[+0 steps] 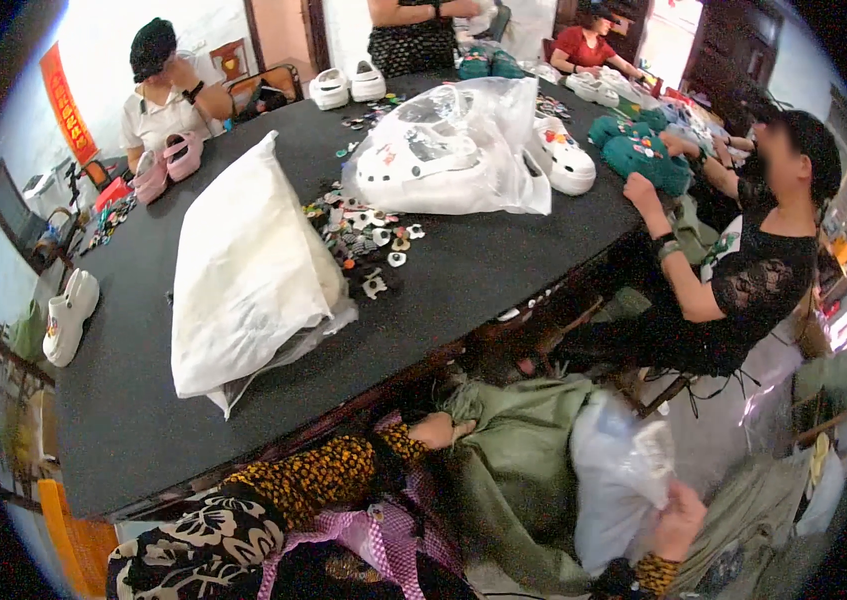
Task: Insert decorative charms into the holes of foam clogs.
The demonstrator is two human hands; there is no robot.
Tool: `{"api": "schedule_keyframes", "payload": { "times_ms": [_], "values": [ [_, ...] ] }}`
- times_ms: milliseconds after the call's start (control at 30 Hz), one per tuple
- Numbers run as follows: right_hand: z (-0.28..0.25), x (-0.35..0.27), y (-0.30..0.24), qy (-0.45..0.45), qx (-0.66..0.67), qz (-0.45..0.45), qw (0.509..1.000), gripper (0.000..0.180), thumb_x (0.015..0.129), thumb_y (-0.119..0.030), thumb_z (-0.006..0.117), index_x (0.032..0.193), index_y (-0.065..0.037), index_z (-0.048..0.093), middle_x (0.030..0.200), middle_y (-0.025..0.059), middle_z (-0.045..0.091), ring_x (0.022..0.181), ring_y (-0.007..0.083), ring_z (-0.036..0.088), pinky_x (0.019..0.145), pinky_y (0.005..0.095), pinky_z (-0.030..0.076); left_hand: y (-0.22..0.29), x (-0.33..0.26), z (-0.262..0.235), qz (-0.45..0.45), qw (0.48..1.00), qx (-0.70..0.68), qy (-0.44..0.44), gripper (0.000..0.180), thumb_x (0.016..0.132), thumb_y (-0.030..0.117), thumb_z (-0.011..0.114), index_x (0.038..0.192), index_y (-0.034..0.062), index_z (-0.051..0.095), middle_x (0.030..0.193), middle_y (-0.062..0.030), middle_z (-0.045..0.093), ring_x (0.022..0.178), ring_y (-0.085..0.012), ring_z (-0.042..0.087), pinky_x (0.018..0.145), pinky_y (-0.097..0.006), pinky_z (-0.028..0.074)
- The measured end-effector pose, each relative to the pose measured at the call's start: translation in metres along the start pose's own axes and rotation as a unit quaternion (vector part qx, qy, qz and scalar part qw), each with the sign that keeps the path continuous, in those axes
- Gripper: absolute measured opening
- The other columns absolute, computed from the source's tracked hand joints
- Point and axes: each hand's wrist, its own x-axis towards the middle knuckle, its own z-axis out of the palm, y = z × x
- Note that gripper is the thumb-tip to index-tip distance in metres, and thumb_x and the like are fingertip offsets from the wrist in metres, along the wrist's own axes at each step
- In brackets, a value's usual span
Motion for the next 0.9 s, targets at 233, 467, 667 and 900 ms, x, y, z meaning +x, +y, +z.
{"api": "schedule_keyframes", "payload": {
  "times_ms": [233,467,667,900],
  "values": [
    [-0.011,0.022,-0.067,0.102,0.195,-0.059,0.974,0.02,0.085,-0.01,0.057,0.103,-0.001,0.058,0.079,-0.0019,0.055,0.053,0.0018,0.038,0.044,0.0167,0.027,0.001,-0.092,-0.032,-0.12,0.926,-0.354,-0.058,0.091,0.087,0.065,0.044,0.129,-0.0157,0.037,0.091,-0.0227,0.063,0.073,-0.0223,0.063,0.059,-0.033,0.051],
    [0.012,0.034,-0.111,0.055,0.203,-0.048,0.976,0.021,0.085,-0.006,0.053,0.103,0.003,0.057,0.075,-0.0027,0.05,0.058,0.0016,0.038,0.051,0.0162,0.029,0.009,-0.21,-0.061,0.222,0.924,-0.292,0.107,0.052,0.094,0.033,0.051,0.123,-0.0104,0.047,0.095,-0.0214,0.064,0.081,-0.0273,0.063,0.072,-0.035,0.051],
    [0.039,0.047,-0.182,-0.019,0.114,-0.161,0.98,0.02,0.088,-0.006,0.05,0.103,0.004,0.058,0.079,-0.0013,0.053,0.064,0.0048,0.044,0.057,0.0175,0.035,0.043,-0.339,-0.16,0.299,0.911,-0.067,0.275,0.041,0.086,0.021,0.063,0.117,-0.0033,0.053,0.106,-0.0201,0.06,0.098,-0.0339,0.059,0.085,-0.039,0.047],
    [0.148,0.082,-0.272,0.023,0.296,-0.209,0.932,0.026,0.084,-0.004,0.056,0.107,0.008,0.06,0.079,-0.0021,0.055,0.062,0.0037,0.045,0.056,0.019,0.036,0.025,-0.384,-0.202,0.13,0.854,0.25,0.437,0.072,0.073,0.031,0.074,0.126,-0.0057,0.043,0.138,-0.0228,0.034,0.125,-0.0423,0.034,0.101,-0.051,0.032]
  ]
}}
